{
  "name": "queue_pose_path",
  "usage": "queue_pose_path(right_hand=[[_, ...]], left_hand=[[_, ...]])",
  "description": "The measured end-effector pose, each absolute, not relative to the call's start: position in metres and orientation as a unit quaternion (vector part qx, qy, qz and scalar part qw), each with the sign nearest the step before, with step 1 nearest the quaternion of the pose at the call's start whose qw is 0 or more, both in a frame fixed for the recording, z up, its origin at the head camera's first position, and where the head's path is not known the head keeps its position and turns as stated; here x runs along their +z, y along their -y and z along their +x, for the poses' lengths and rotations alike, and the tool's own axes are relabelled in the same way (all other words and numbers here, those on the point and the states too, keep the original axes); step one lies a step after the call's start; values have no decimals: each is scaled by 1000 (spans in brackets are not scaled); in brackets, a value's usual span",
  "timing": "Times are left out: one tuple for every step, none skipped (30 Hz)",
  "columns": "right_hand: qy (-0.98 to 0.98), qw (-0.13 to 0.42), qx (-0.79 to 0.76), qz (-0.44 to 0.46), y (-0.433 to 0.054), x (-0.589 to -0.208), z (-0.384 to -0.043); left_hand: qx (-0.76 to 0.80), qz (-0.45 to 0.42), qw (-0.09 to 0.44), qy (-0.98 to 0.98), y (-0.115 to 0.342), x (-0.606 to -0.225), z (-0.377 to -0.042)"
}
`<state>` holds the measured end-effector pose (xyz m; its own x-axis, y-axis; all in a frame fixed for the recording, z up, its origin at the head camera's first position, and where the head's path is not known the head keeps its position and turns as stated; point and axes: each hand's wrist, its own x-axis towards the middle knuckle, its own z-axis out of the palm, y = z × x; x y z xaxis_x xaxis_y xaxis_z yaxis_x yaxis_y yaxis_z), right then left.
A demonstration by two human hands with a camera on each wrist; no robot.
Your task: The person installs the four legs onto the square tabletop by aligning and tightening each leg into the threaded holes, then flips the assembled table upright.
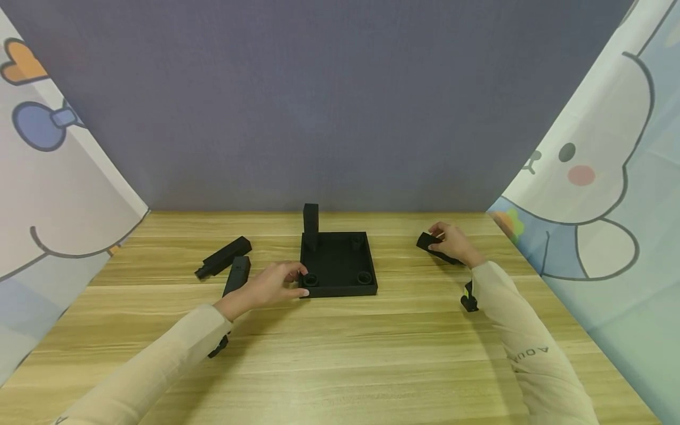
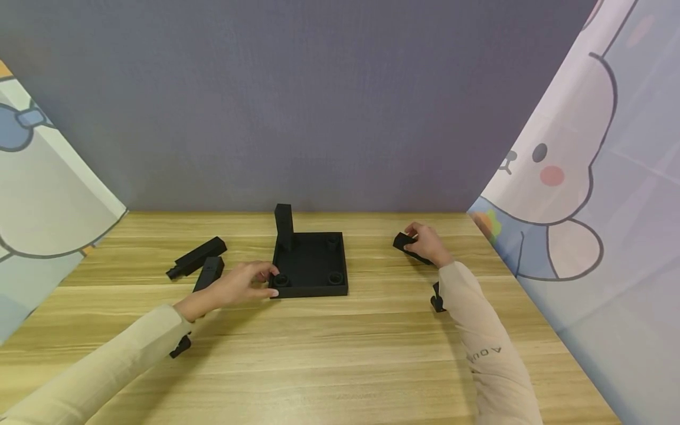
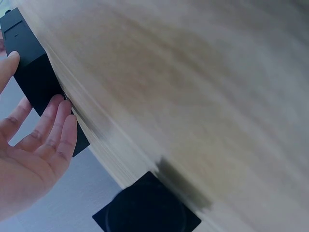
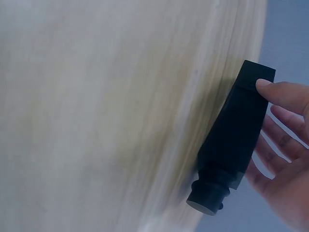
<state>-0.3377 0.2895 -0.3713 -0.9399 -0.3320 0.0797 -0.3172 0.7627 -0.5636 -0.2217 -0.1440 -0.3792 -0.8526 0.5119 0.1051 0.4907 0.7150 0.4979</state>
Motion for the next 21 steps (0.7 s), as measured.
queue_pose_path(right_hand=[[-940,14,-296,-171,-289,-372,-337],[-941,15,-294,-168,-289,-372,-337],[-942,16,-290,-167,-289,-373,-337],[-943,18,-289,-163,-289,-373,-337],[-944,17,-285,-164,-289,-374,-337],[-945,16,-285,-162,-289,-374,-337],[-945,15,-284,-162,-289,-375,-337],[-945,14,-283,-161,-289,-375,-337],[-946,12,-282,-161,-289,-376,-338],[-946,10,-282,-161,-290,-376,-338],[-946,8,-281,-164,-290,-377,-338],[-946,8,-281,-162,-290,-377,-339],[-946,6,-281,-163,-290,-378,-339],[-946,4,-280,-164,-290,-378,-339],[-946,3,-278,-167,-290,-378,-339],[-946,2,-277,-169,-290,-378,-340],[-946,1,-277,-171,-290,-378,-340],[-945,0,-277,-171,-289,-378,-340],[-945,0,-276,-173,-289,-378,-340],[-946,0,-275,-174,-289,-378,-340],[-946,0,-274,-175,-289,-378,-340]], left_hand=[[263,270,20,-926,144,-379,-222],[262,270,21,-926,144,-379,-222],[261,269,21,-927,144,-379,-222],[260,268,21,-927,144,-379,-222],[259,269,21,-927,143,-379,-222],[259,269,22,-928,143,-379,-222],[258,269,22,-928,143,-379,-222],[259,267,23,-928,143,-379,-222],[259,267,23,-928,143,-379,-222],[259,268,23,-928,143,-379,-222],[259,268,23,-928,143,-379,-223],[259,268,22,-928,143,-380,-223],[258,269,22,-928,143,-380,-223],[258,269,21,-928,143,-380,-223],[257,270,21,-928,143,-380,-223],[258,270,20,-928,143,-380,-223],[258,270,20,-928,144,-380,-223],[258,270,20,-928,144,-380,-223],[257,270,21,-928,144,-379,-223],[257,270,21,-928,144,-379,-223],[257,271,21,-927,144,-379,-223]])
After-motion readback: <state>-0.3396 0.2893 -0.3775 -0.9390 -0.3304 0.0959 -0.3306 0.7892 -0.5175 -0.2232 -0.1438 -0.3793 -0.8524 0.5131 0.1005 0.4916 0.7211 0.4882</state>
